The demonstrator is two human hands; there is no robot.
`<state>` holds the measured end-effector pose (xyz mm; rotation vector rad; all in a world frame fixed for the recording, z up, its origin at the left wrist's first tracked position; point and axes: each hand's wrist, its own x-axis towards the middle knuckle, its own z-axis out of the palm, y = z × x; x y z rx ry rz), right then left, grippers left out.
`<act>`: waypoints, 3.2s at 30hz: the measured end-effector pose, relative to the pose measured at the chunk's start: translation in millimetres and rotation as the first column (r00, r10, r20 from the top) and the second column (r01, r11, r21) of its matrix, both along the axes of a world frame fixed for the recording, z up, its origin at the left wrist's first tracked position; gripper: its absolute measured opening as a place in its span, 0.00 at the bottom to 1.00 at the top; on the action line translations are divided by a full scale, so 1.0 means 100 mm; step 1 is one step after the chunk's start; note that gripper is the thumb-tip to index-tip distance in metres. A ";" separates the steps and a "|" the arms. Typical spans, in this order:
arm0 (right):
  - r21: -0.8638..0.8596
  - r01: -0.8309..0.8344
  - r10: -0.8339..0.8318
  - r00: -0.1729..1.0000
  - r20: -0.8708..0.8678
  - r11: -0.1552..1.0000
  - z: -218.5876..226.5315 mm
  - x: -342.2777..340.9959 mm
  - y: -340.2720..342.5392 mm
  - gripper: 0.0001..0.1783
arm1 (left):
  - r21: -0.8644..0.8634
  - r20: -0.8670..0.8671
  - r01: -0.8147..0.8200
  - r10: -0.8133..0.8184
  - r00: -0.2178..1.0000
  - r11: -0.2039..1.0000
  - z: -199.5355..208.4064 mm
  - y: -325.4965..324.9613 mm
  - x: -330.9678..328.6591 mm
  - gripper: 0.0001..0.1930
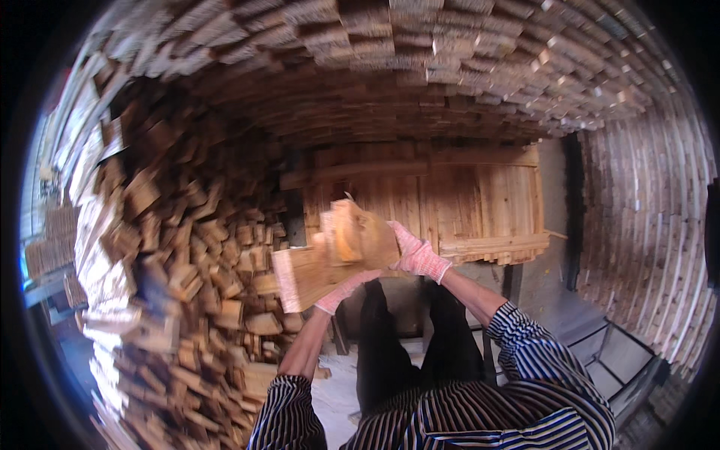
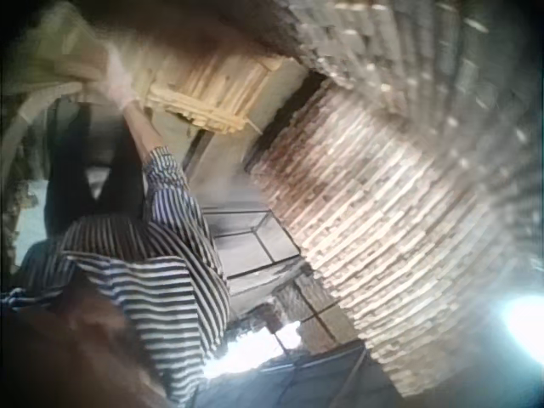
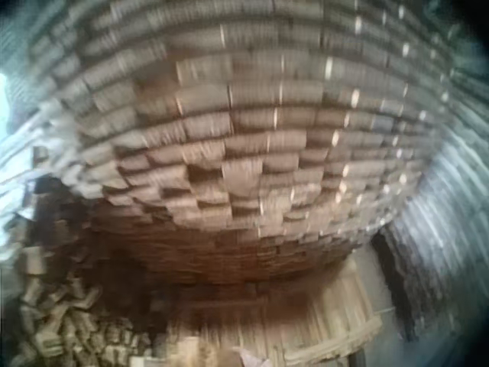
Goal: The person repeatedly picks up small wooden planks from a large pile and places them onto a growing stack on a metal table. The person wears pink gloves and a striped shirt while working in a warehouse environment.
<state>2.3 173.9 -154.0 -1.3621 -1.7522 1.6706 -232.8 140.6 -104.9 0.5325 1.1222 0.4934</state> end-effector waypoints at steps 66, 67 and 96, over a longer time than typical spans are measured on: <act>0.008 0.495 -0.477 0.832 0.284 0.869 -2.10 1.98 -0.38 0.42 | -0.430 -0.030 -0.133 0.133 0.991 0.893 -2.71 0.62 2.95 0.51; -0.098 0.539 -0.497 0.822 0.279 0.837 -1.93 1.97 -0.41 0.43 | -0.373 -0.031 -0.138 0.136 0.990 0.917 -2.83 0.56 2.91 0.51; 0.145 0.836 -0.810 0.446 0.381 0.529 -2.70 4.12 -0.36 0.30 | -0.129 -0.886 0.972 -0.464 -0.025 0.194 -3.13 0.51 3.11 0.69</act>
